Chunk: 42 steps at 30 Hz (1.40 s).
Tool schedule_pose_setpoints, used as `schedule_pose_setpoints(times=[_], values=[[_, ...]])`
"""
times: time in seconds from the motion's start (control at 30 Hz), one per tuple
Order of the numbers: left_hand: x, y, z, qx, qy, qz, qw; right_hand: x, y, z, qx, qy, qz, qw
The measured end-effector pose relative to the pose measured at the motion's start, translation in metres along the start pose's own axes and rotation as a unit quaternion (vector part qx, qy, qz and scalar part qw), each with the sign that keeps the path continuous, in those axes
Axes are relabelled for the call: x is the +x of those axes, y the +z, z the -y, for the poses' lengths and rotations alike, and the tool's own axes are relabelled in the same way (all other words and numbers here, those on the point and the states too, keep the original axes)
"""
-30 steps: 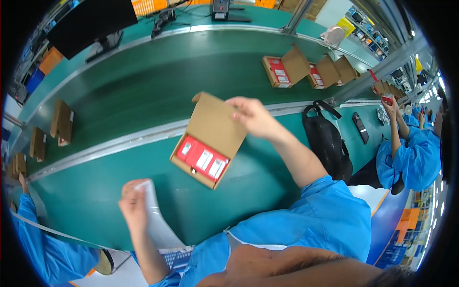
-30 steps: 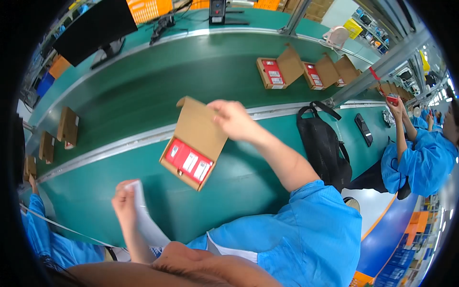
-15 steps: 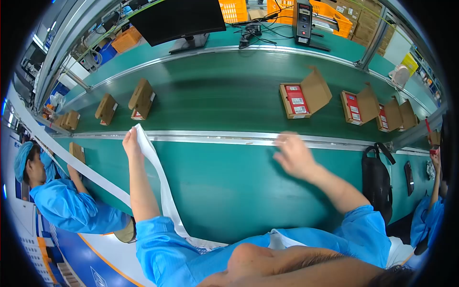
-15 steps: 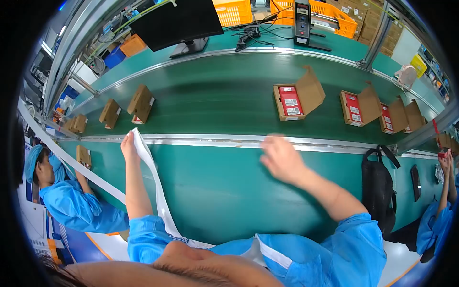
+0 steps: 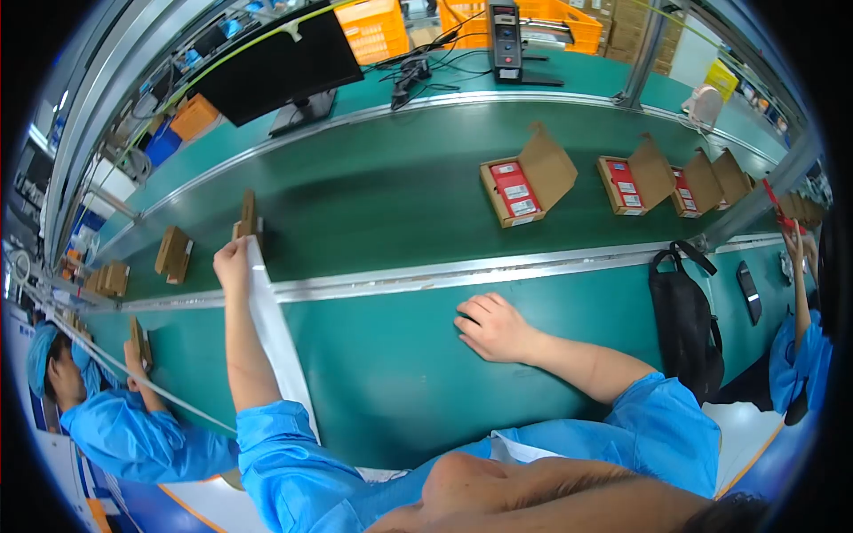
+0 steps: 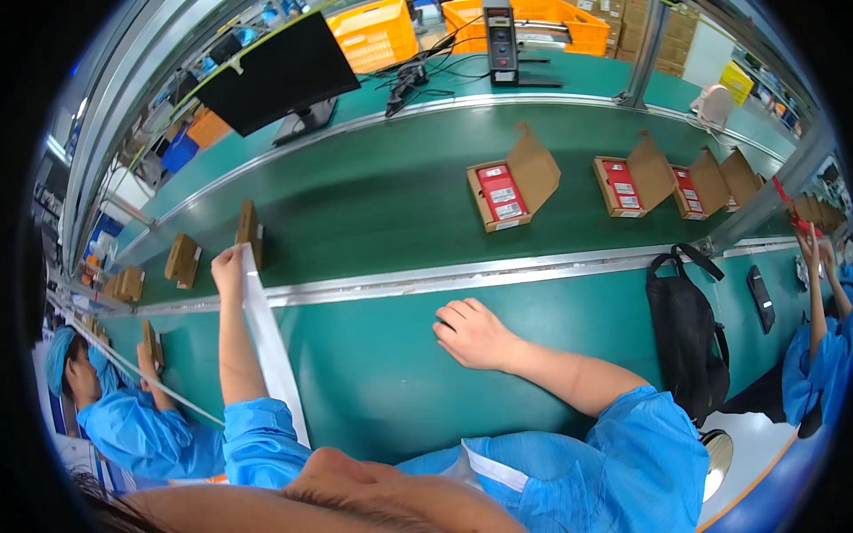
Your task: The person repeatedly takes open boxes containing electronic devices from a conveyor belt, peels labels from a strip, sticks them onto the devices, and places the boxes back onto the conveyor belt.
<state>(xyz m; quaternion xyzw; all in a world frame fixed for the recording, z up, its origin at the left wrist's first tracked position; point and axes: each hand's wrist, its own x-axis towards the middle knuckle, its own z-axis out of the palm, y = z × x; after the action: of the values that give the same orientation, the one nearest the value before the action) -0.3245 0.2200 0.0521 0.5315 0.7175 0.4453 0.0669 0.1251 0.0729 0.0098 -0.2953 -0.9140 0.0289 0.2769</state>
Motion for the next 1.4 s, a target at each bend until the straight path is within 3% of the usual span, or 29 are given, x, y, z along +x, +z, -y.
schedule_pose_setpoints(times=[0.03,0.1,0.13,0.17,0.2,0.23,0.27,0.37,0.5,0.6,0.67,0.7,0.8,0.83,0.93,1.03,1.13,1.4], values=[[-0.006,0.006,0.010,-0.077,-0.039,0.017,0.996,-0.004,0.006,-0.002,-0.010,-0.028,-0.002,1.000],[-0.057,0.007,-0.037,-0.250,-0.028,0.064,0.966,-0.002,0.011,0.007,0.004,-0.087,-0.011,0.996],[-0.084,0.004,-0.056,-0.254,-0.039,0.103,0.961,0.002,0.007,0.023,0.028,-0.113,-0.015,0.993],[-0.122,-0.010,-0.117,-0.303,-0.101,0.135,0.938,0.007,0.004,0.037,0.051,-0.136,-0.017,0.989],[-0.142,-0.016,-0.112,-0.269,-0.100,0.155,0.945,0.015,0.005,0.049,0.046,-0.144,-0.032,0.988],[-0.162,-0.026,-0.127,-0.274,-0.032,0.171,0.946,0.024,0.007,0.063,0.041,-0.150,-0.044,0.987],[-0.177,-0.036,-0.140,-0.289,-0.040,0.189,0.938,0.031,0.010,0.075,0.036,-0.153,-0.056,0.986],[-0.214,-0.054,-0.147,-0.342,-0.099,0.242,0.903,0.038,0.034,0.084,-0.157,-0.049,0.037,0.986],[-0.252,-0.059,-0.142,-0.348,-0.240,0.271,0.865,0.014,0.029,0.086,-0.142,-0.024,0.055,0.988],[-0.278,-0.039,-0.131,-0.366,-0.133,0.231,0.891,0.001,0.007,0.090,-0.071,-0.031,0.113,0.991],[-0.287,-0.027,-0.131,-0.322,-0.056,0.224,0.918,0.008,-0.006,0.094,0.125,0.094,0.035,0.987],[-0.290,-0.024,-0.133,-0.305,-0.012,0.220,0.926,0.013,-0.012,0.095,0.219,0.156,-0.006,0.963],[-0.293,-0.019,-0.140,-0.286,0.087,0.210,0.931,0.033,-0.029,0.092,0.450,0.238,0.089,0.856],[-0.290,-0.020,-0.143,-0.284,0.115,0.206,0.929,0.028,-0.015,0.093,0.504,0.232,0.056,0.830],[-0.274,-0.031,-0.150,-0.221,0.211,0.221,0.926,0.031,-0.015,0.089,0.519,0.221,0.089,0.821],[-0.283,-0.027,-0.135,-0.271,0.184,0.229,0.917,0.034,-0.013,0.093,0.480,0.250,0.042,0.840],[-0.283,-0.021,-0.132,-0.309,0.172,0.216,0.910,0.035,-0.013,0.089,0.467,0.215,0.038,0.857],[-0.286,-0.018,-0.122,-0.344,0.120,0.219,0.905,0.036,-0.007,0.092,0.477,0.209,-0.011,0.854]])
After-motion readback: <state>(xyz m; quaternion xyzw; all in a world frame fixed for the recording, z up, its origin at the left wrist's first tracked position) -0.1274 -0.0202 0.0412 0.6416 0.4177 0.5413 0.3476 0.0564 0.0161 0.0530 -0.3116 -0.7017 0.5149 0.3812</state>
